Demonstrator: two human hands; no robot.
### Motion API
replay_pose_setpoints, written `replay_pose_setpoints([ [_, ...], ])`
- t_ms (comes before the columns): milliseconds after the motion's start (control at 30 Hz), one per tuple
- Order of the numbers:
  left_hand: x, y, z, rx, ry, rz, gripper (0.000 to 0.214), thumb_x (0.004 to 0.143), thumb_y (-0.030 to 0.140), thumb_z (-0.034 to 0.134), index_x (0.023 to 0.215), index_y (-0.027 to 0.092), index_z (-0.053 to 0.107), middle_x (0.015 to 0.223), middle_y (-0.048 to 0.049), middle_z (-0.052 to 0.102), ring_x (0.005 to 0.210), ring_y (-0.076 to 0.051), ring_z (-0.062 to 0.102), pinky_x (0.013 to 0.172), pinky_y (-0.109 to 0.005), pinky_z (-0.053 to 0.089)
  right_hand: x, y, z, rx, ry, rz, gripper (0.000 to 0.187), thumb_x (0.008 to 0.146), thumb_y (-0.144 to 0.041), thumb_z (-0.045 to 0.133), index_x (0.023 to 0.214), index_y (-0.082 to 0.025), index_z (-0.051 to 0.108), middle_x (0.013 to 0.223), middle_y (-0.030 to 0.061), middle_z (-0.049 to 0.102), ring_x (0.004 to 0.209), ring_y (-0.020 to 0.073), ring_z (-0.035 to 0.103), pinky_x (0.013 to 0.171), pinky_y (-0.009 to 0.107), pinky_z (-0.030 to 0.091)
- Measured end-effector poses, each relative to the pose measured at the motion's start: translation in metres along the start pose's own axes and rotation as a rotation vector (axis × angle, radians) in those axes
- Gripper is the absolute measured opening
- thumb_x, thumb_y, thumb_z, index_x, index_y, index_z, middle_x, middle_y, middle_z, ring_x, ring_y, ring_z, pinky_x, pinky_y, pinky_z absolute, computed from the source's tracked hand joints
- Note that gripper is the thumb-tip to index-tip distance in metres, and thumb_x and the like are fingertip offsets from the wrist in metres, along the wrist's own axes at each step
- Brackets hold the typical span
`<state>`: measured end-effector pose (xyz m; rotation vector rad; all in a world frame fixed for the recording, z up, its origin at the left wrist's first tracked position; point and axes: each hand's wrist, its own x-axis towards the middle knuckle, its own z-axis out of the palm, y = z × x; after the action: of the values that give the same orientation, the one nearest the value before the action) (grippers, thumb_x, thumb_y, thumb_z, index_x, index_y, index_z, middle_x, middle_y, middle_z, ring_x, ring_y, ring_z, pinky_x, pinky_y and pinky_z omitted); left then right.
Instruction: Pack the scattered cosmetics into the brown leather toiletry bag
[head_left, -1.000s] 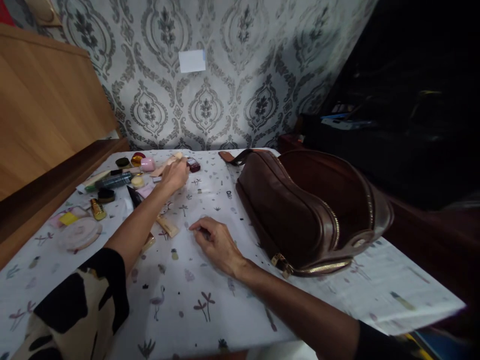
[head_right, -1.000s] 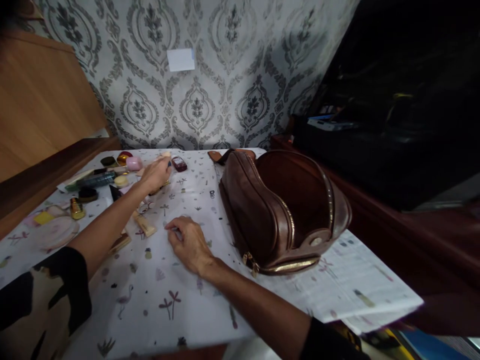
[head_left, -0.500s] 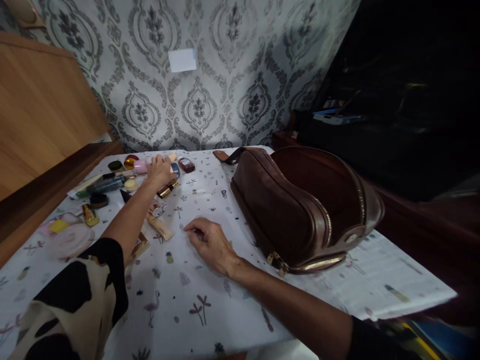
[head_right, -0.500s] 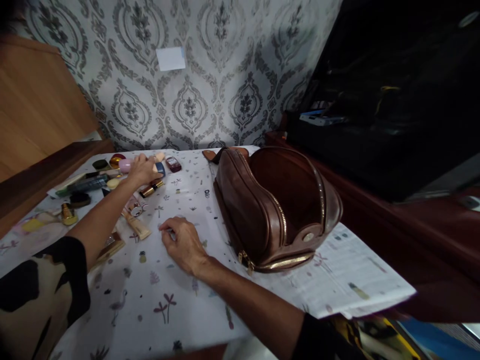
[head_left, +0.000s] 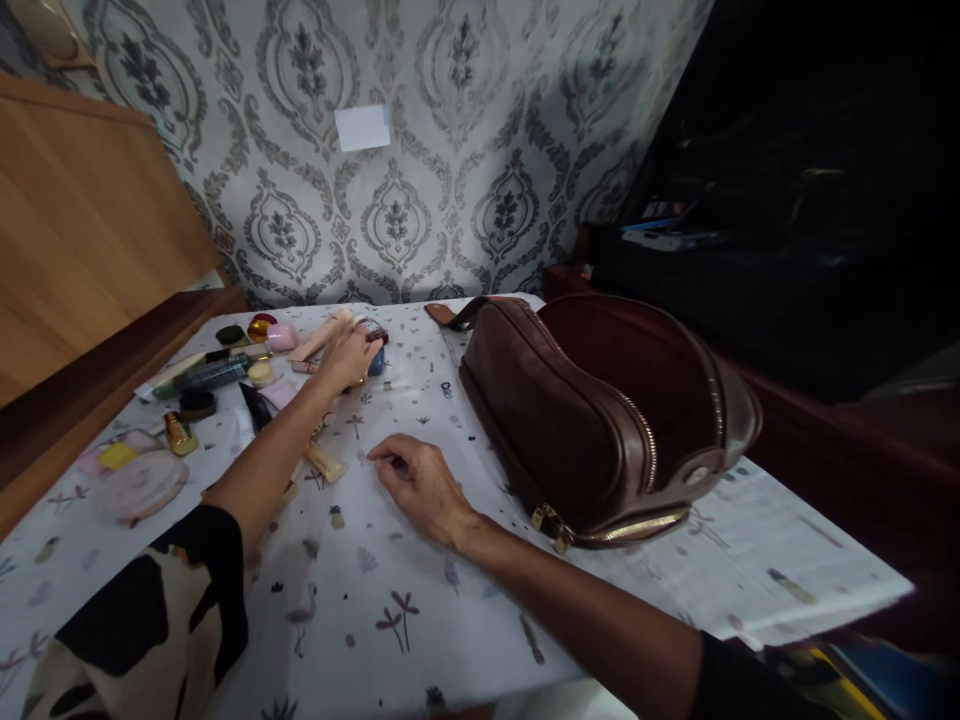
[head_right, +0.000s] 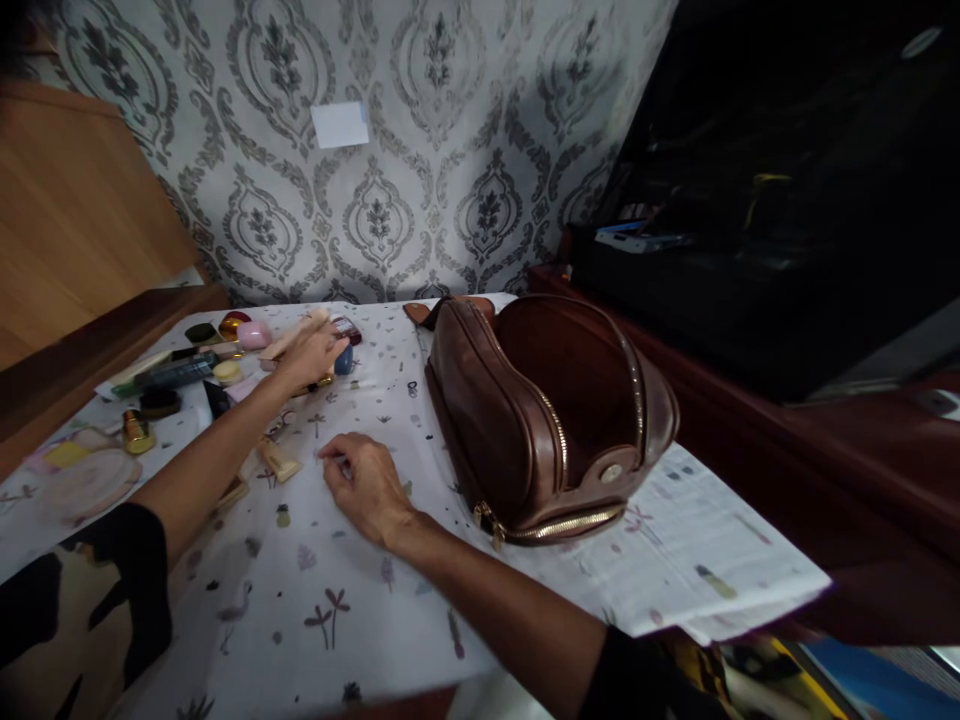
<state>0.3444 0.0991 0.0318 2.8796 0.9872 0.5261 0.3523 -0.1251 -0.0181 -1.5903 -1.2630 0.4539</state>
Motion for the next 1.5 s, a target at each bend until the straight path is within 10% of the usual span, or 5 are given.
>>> replay_pose_setpoints([
  [400, -0.055, 0.012, -0.009, 0.052, -0.070, 0.150, 0.034, 0.101, 0.034, 0.036, 0.098, 0.019, 0.066, 0.099, -0.0100, 0.071, 0.101, -0.026, 0.063, 0.091, -0.036, 0.047, 0.019, 0.027, -0.011, 0.178, 0.245, 0.120, 0.019, 0.082, -0.019, 0.054, 0.097, -0.019, 0.067, 0.092, 0.0044, 0.071, 0.084, 0.0178, 0.065, 0.073, 0.030, 0.053],
  [700, -0.095, 0.021, 0.010, 0.164, -0.168, 0.315, 0.031, 0.101, 0.034, 0.041, 0.119, 0.015, 0.059, 0.115, -0.0144, 0.066, 0.115, -0.029, 0.058, 0.101, -0.041, 0.045, 0.024, 0.038, -0.014, 0.200, 0.298, 0.186, 0.019, 0.083, -0.018, 0.055, 0.099, -0.020, 0.064, 0.104, 0.0069, 0.069, 0.093, 0.0190, 0.066, 0.076, 0.032, 0.056],
  [1167, -0.086, 0.006, 0.004, 0.249, -0.165, -0.087, 0.038, 0.100, 0.037, 0.040, 0.127, 0.013, 0.052, 0.135, -0.0228, 0.056, 0.125, -0.042, 0.054, 0.094, -0.054, 0.048, 0.021, 0.030, -0.020, 0.390, 0.335, 0.175, 0.014, 0.074, -0.027, 0.053, 0.081, -0.019, 0.063, 0.082, 0.0031, 0.066, 0.072, 0.0169, 0.066, 0.056, 0.025, 0.044],
  [1500, -0.083, 0.072, -0.006, -0.176, -0.187, -0.019, 0.045, 0.103, 0.052, 0.034, 0.123, 0.017, 0.052, 0.125, -0.0144, 0.066, 0.117, -0.027, 0.063, 0.094, -0.036, 0.048, 0.025, 0.037, -0.028, 0.338, 0.543, 0.098, 0.023, 0.078, -0.037, 0.054, 0.090, -0.020, 0.062, 0.085, 0.0035, 0.064, 0.081, 0.0191, 0.059, 0.070, 0.032, 0.047],
])
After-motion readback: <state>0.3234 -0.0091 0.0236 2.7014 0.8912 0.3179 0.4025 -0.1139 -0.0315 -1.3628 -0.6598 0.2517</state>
